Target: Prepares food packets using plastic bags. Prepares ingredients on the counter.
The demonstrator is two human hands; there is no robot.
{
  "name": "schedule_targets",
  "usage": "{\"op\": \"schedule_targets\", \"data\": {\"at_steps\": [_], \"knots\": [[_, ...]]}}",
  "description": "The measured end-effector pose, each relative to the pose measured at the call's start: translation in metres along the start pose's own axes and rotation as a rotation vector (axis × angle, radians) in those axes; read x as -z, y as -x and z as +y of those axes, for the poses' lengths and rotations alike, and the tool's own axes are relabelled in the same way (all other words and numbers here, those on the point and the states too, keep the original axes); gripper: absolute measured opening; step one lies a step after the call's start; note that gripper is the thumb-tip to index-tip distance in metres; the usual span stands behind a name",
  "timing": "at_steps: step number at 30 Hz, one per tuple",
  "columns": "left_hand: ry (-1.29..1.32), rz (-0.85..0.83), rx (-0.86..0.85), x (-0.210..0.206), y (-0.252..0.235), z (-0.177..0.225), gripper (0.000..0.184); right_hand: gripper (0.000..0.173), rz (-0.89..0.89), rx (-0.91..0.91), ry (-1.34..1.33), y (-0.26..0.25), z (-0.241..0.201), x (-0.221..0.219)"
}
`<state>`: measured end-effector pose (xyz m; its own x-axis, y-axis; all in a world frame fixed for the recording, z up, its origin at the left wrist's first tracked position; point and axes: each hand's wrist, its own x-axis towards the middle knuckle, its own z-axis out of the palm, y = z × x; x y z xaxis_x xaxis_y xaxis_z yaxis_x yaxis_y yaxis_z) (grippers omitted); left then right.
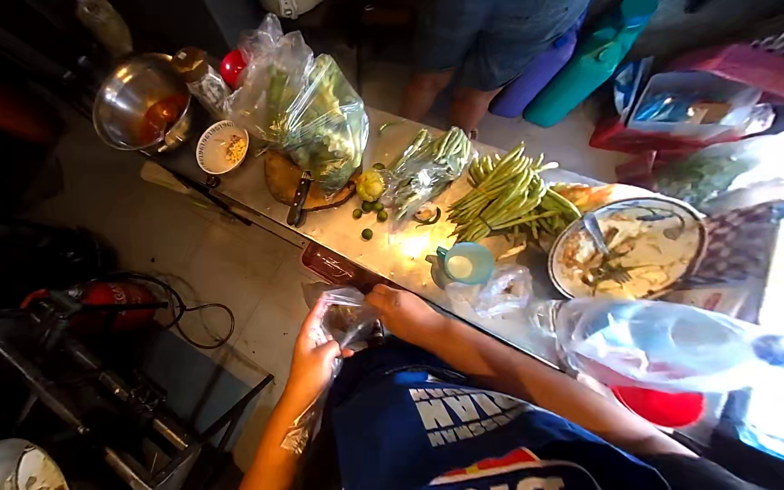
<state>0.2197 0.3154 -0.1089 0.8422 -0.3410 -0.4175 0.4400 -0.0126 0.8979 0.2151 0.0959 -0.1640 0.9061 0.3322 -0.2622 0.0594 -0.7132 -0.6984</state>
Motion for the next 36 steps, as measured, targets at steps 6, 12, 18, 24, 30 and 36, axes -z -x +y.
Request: {"op": "schedule_targets", "data": {"at_steps": [6,12,18,24,30,36], "knots": [[-0.377,0.059,-0.127,0.033,-0.004,-0.021,0.082,0.029,-0.045,0.323,-0.126,-0.048,-0.064,0.014],[-0.49,0.412,-0.354,0.035,-0.026,-0.017,0.03,0.029,-0.138,0.5,-0.058,-0.075,-0.117,0.05],[-0.533,0.399,-0.359,0.082,-0.062,-0.004,0.031,0.022,0.183,0.297,-0.241,-0.121,-0.108,0.12],[-0.158,0.199,-0.258,0.139,-0.108,0.024,0.03,0.062,0.096,-0.558,-0.089,-0.259,-0.071,0.061],[-0.218,0.037,-0.145,0.178,-0.158,0.044,0.033,0.059,0.258,-0.808,-0.184,-0.308,-0.068,0.03],[-0.137,-0.169,-0.067,0.197,-0.198,0.04,0.051,0.062,0.359,-0.794,-0.368,-0.289,-0.055,0.018]]}}
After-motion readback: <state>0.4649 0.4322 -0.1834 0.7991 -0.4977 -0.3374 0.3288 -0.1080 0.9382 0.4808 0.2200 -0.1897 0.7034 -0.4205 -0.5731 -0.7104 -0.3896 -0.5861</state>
